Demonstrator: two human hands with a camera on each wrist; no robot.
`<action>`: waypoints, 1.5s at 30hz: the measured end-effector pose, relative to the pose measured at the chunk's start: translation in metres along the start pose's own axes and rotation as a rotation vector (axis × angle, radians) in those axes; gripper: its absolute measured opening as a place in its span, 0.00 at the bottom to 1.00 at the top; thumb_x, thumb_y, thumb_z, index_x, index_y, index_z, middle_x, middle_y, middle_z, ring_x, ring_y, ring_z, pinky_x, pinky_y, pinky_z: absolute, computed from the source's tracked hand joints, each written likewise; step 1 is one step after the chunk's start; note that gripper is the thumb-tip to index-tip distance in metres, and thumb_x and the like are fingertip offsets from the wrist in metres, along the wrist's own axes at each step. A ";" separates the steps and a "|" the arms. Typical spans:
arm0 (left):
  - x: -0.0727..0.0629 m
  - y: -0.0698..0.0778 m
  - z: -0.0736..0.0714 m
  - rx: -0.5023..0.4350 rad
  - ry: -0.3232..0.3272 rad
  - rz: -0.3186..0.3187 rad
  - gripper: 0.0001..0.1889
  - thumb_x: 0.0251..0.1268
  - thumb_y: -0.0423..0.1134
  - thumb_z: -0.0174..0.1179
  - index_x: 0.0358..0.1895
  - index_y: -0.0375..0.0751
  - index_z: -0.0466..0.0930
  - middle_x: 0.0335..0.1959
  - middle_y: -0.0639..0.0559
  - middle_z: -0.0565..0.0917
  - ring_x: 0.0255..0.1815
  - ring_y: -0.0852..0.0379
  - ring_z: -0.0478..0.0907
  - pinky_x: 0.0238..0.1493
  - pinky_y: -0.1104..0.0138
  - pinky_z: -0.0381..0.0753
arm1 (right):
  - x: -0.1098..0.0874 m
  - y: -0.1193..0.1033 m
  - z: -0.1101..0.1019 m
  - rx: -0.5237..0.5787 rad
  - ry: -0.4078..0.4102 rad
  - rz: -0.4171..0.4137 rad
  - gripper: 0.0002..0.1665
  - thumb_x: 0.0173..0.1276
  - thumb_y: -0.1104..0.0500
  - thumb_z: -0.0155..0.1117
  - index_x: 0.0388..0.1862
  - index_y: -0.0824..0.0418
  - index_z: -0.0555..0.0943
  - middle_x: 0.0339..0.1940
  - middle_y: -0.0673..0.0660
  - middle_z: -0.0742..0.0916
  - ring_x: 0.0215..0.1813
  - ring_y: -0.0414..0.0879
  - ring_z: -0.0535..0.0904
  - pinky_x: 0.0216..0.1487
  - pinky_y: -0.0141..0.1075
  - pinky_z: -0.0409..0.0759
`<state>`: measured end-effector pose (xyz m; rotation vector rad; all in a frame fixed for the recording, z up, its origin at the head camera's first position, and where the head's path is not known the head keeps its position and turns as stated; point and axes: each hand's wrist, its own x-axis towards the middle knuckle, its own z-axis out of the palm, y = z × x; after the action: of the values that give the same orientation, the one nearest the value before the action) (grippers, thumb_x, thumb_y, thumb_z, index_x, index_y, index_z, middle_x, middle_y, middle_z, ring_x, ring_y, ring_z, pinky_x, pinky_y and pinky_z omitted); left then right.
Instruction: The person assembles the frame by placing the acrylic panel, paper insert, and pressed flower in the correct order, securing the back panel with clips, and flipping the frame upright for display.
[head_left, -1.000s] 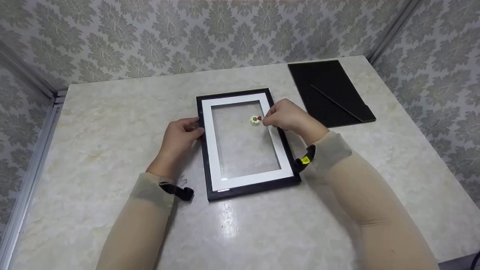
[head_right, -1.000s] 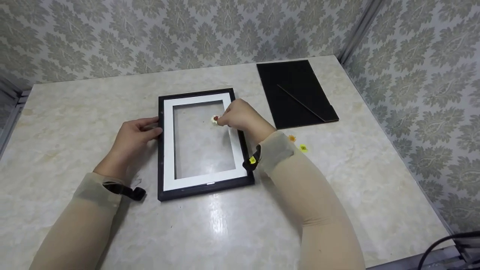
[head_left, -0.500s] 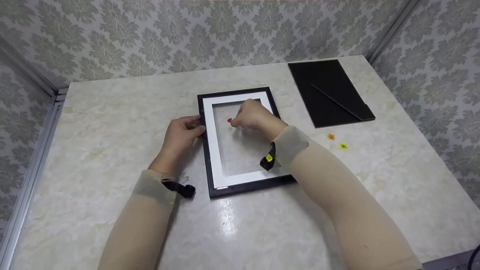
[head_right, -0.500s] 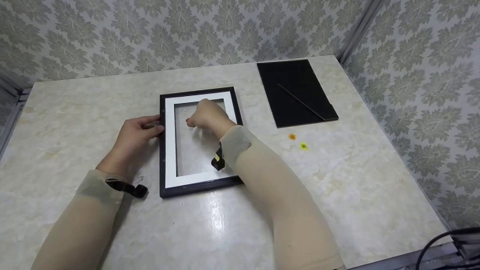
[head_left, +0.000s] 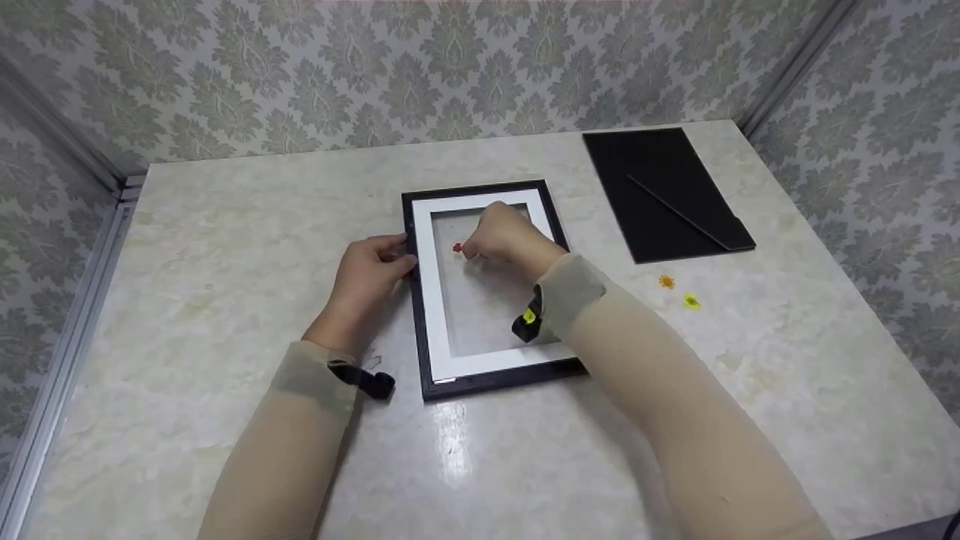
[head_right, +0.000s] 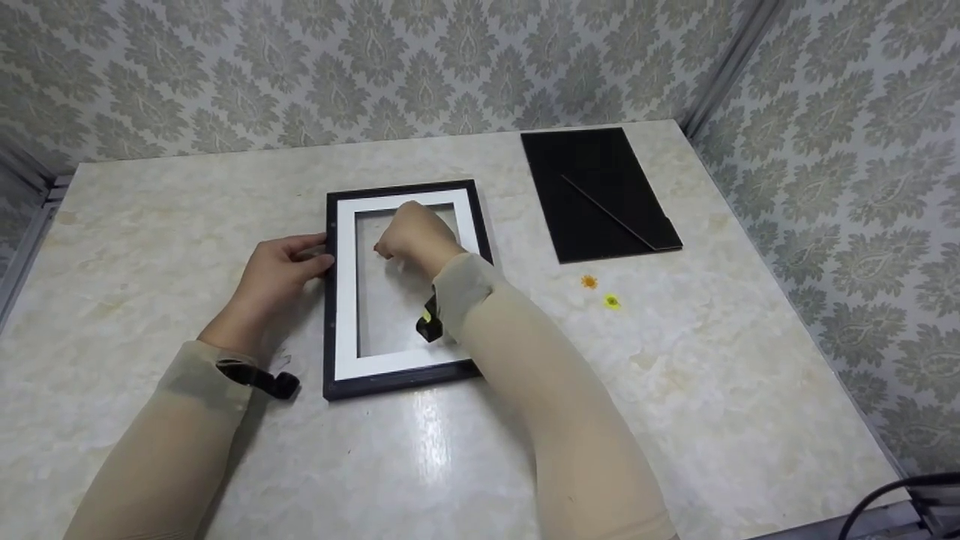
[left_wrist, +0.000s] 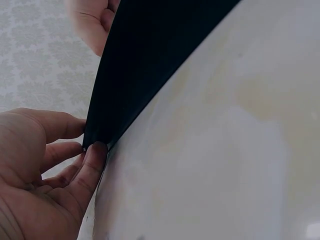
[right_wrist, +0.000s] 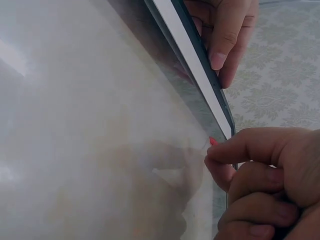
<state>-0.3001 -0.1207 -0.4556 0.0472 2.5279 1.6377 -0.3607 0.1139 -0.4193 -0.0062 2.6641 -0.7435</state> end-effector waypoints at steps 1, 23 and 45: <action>0.000 0.000 0.000 -0.001 0.000 0.000 0.25 0.81 0.35 0.65 0.77 0.36 0.82 0.74 0.36 0.86 0.72 0.43 0.85 0.75 0.54 0.83 | 0.008 0.006 0.002 0.007 -0.011 -0.007 0.21 0.61 0.56 0.77 0.14 0.53 0.76 0.15 0.47 0.76 0.24 0.44 0.72 0.27 0.36 0.72; 0.003 0.004 0.003 0.022 -0.002 0.003 0.25 0.82 0.35 0.65 0.77 0.36 0.82 0.75 0.36 0.86 0.75 0.42 0.83 0.79 0.51 0.82 | -0.080 0.079 -0.062 0.287 0.102 -0.075 0.16 0.69 0.50 0.83 0.41 0.63 0.96 0.28 0.42 0.83 0.33 0.41 0.71 0.33 0.34 0.70; -0.001 0.001 -0.002 0.025 0.000 -0.007 0.26 0.81 0.36 0.64 0.78 0.36 0.81 0.75 0.37 0.86 0.72 0.44 0.84 0.73 0.58 0.83 | -0.135 0.218 -0.120 0.305 0.238 0.004 0.21 0.76 0.45 0.80 0.56 0.59 0.96 0.40 0.30 0.89 0.42 0.41 0.74 0.36 0.33 0.75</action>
<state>-0.2992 -0.1220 -0.4540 0.0416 2.5454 1.6038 -0.2569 0.3754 -0.3862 0.1783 2.7363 -1.2089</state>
